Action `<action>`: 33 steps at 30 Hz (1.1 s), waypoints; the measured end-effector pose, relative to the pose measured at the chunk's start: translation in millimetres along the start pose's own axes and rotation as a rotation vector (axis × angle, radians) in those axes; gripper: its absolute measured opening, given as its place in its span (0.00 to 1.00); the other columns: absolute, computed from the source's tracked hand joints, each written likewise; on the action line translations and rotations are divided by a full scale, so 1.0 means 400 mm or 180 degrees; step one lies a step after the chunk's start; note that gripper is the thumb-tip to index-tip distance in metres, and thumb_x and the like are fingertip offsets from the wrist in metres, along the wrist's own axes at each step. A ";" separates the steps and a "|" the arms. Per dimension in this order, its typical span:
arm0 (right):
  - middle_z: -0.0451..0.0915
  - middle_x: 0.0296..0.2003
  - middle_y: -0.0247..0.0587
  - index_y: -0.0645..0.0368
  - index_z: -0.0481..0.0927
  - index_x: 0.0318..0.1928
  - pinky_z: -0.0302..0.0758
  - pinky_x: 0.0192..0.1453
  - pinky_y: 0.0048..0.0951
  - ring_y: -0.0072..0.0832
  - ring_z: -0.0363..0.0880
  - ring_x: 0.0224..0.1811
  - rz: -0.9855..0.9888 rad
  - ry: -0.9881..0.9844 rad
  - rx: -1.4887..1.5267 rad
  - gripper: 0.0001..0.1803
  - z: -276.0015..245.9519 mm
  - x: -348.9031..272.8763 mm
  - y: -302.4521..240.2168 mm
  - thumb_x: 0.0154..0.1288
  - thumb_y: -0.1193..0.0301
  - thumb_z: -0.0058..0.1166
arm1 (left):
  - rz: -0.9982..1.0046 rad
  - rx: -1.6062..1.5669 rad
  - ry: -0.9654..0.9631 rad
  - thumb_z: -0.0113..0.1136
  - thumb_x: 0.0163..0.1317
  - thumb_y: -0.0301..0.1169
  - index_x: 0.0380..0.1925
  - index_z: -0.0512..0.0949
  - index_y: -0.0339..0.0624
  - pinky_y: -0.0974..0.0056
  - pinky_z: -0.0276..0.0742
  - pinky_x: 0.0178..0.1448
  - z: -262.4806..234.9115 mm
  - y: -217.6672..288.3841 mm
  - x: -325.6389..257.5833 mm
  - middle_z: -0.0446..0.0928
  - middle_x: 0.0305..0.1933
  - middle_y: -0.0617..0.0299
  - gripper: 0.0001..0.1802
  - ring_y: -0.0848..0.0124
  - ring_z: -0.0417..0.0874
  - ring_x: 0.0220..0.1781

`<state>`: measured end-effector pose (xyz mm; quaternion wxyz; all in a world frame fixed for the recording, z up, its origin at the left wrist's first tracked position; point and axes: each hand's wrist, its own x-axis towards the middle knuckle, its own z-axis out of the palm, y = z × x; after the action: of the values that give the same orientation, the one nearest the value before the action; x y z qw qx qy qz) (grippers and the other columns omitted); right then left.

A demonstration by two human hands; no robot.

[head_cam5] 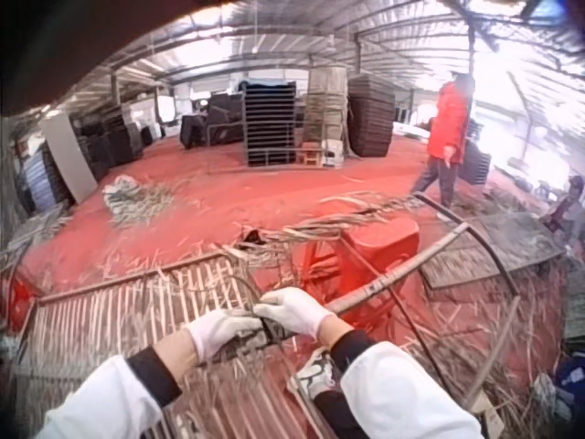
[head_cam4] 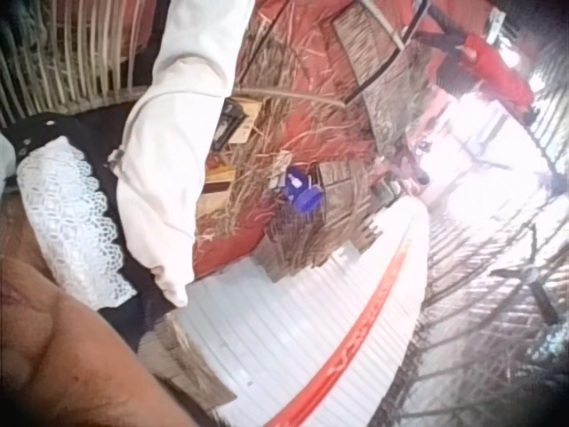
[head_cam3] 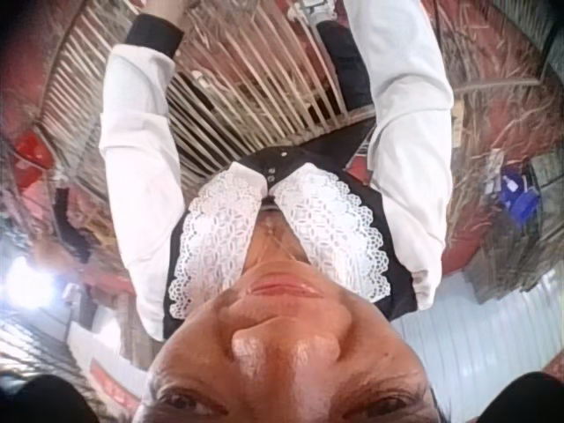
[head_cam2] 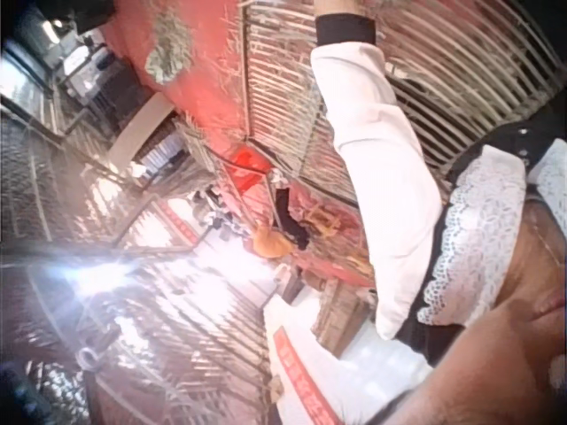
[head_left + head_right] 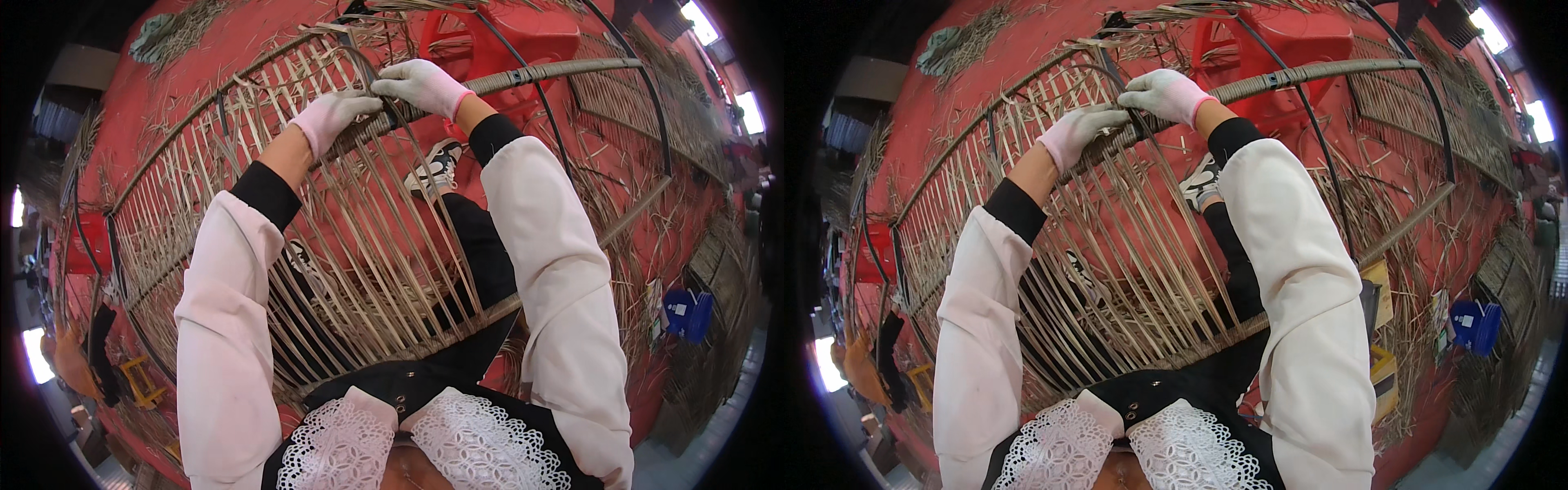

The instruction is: The person weaves a basket by wrapping thin reeds around a metal frame, using a staple gun to secure the reeds and shears to trim excess material. The person repeatedly wraps, staples, and trims the reeds along the frame.

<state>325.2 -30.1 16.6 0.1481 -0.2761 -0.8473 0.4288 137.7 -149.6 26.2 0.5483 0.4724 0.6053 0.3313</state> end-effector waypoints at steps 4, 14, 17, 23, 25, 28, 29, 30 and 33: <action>0.88 0.39 0.42 0.56 0.86 0.51 0.78 0.52 0.31 0.32 0.85 0.40 -0.0013 -0.0115 -0.0035 0.19 0.009 0.016 -0.001 0.69 0.57 0.57 | -0.0017 -0.0282 0.0165 0.60 0.69 0.36 0.55 0.81 0.36 0.69 0.72 0.56 0.013 -0.006 0.008 0.81 0.48 0.65 0.19 0.77 0.78 0.50; 0.85 0.39 0.41 0.51 0.86 0.48 0.79 0.49 0.36 0.41 0.84 0.42 -0.0338 0.0284 -0.0866 0.16 0.056 0.031 0.007 0.70 0.56 0.56 | 0.0960 0.1422 0.0965 0.55 0.67 0.41 0.40 0.83 0.33 0.57 0.77 0.48 0.036 -0.002 -0.007 0.85 0.35 0.48 0.19 0.57 0.85 0.38; 0.84 0.42 0.37 0.49 0.86 0.48 0.78 0.53 0.38 0.40 0.82 0.48 -0.0655 0.0546 -0.1625 0.15 0.062 0.026 0.009 0.69 0.57 0.55 | 0.0620 0.1741 0.1667 0.55 0.69 0.38 0.43 0.81 0.36 0.59 0.78 0.50 0.089 0.001 -0.046 0.83 0.40 0.50 0.16 0.54 0.84 0.48; 0.83 0.43 0.40 0.53 0.86 0.48 0.77 0.56 0.37 0.41 0.81 0.50 -0.0415 0.0376 -0.1391 0.16 0.058 0.029 0.006 0.68 0.59 0.55 | 0.1670 0.2588 0.1933 0.67 0.61 0.44 0.44 0.82 0.44 0.57 0.82 0.50 0.185 -0.025 -0.092 0.81 0.49 0.59 0.18 0.59 0.85 0.50; 0.83 0.45 0.42 0.52 0.86 0.50 0.77 0.57 0.38 0.41 0.82 0.50 -0.0192 0.0270 -0.1206 0.17 0.055 0.036 0.001 0.69 0.58 0.54 | 0.1550 0.2743 0.1865 0.67 0.61 0.44 0.44 0.82 0.44 0.57 0.82 0.50 0.184 -0.023 -0.085 0.81 0.49 0.60 0.18 0.59 0.85 0.49; 0.84 0.50 0.40 0.45 0.86 0.53 0.77 0.60 0.41 0.41 0.82 0.54 -0.0278 0.0549 -0.1082 0.20 0.062 0.018 -0.012 0.70 0.51 0.50 | 0.1474 0.2782 0.1801 0.67 0.61 0.45 0.44 0.82 0.44 0.57 0.82 0.48 0.173 -0.016 -0.077 0.81 0.48 0.61 0.18 0.58 0.85 0.47; 0.85 0.46 0.45 0.49 0.86 0.52 0.79 0.55 0.38 0.43 0.83 0.49 -0.0842 0.1439 -0.0846 0.18 0.077 -0.004 -0.017 0.71 0.56 0.52 | 0.1452 0.2765 0.1790 0.67 0.61 0.45 0.43 0.82 0.44 0.57 0.81 0.47 0.170 -0.014 -0.074 0.81 0.48 0.61 0.18 0.58 0.85 0.46; 0.85 0.43 0.45 0.53 0.85 0.51 0.79 0.52 0.35 0.41 0.84 0.45 -0.0934 0.1894 -0.0307 0.16 0.090 -0.031 -0.020 0.72 0.60 0.53 | 0.1390 0.2731 0.1690 0.67 0.62 0.45 0.43 0.82 0.44 0.57 0.81 0.47 0.169 -0.014 -0.074 0.81 0.48 0.61 0.18 0.58 0.85 0.45; 0.83 0.36 0.44 0.61 0.84 0.47 0.78 0.44 0.31 0.31 0.83 0.38 -0.0444 0.2737 0.1516 0.11 0.170 -0.162 -0.015 0.72 0.69 0.53 | 0.1502 0.2564 0.1832 0.67 0.62 0.45 0.41 0.82 0.44 0.57 0.81 0.45 0.171 -0.021 -0.076 0.81 0.45 0.61 0.17 0.57 0.85 0.42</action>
<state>342.2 -115.4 -19.2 0.5716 -0.3291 -0.6044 0.4469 201.4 -188.8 17.0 0.0471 0.6583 0.6874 0.3032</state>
